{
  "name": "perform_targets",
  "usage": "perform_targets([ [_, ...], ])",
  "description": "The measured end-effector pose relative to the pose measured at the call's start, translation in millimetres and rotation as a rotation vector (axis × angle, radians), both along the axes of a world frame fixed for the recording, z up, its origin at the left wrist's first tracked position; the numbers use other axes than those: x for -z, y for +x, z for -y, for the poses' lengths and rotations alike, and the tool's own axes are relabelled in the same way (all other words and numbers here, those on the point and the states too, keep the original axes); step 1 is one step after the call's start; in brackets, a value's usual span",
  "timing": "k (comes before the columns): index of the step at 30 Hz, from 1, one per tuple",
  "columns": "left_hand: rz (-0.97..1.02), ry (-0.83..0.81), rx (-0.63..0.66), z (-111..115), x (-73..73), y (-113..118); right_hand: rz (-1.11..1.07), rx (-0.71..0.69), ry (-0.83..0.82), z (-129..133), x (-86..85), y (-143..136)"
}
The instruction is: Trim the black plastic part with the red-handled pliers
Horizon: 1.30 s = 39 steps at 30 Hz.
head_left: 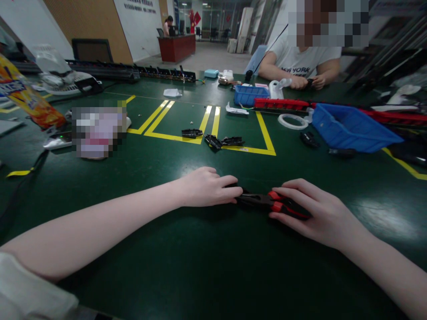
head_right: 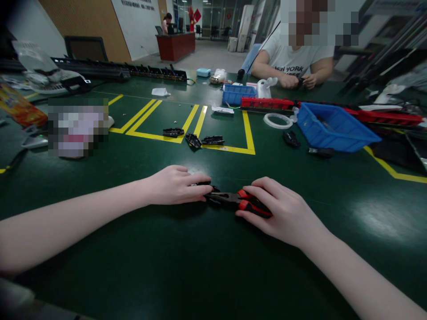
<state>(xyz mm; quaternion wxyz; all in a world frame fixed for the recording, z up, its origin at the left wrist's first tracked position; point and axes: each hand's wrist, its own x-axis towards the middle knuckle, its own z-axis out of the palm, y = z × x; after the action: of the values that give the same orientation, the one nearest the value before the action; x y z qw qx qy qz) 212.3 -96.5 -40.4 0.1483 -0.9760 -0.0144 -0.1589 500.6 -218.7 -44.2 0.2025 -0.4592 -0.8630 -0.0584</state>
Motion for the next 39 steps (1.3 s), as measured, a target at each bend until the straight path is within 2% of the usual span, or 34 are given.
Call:
perform_targets([
  [16, -0.009, 0.036, -0.016, 0, 0.7, 2, -0.089, 0.063, -0.083, 3, -9.1, -7],
  [23, -0.022, 0.025, -0.025, 0, -0.1, 1, -0.060, 0.053, -0.058, 3, -13.6, -13],
  [31, -0.041, -0.091, -0.061, -1, -2.7, 2, 0.007, 0.048, -0.022, 3, -15.6, -7],
  [39, 0.030, -0.339, -0.110, -5, 2.3, 0, 0.056, 0.038, 0.016, 2, -17.0, -4],
])
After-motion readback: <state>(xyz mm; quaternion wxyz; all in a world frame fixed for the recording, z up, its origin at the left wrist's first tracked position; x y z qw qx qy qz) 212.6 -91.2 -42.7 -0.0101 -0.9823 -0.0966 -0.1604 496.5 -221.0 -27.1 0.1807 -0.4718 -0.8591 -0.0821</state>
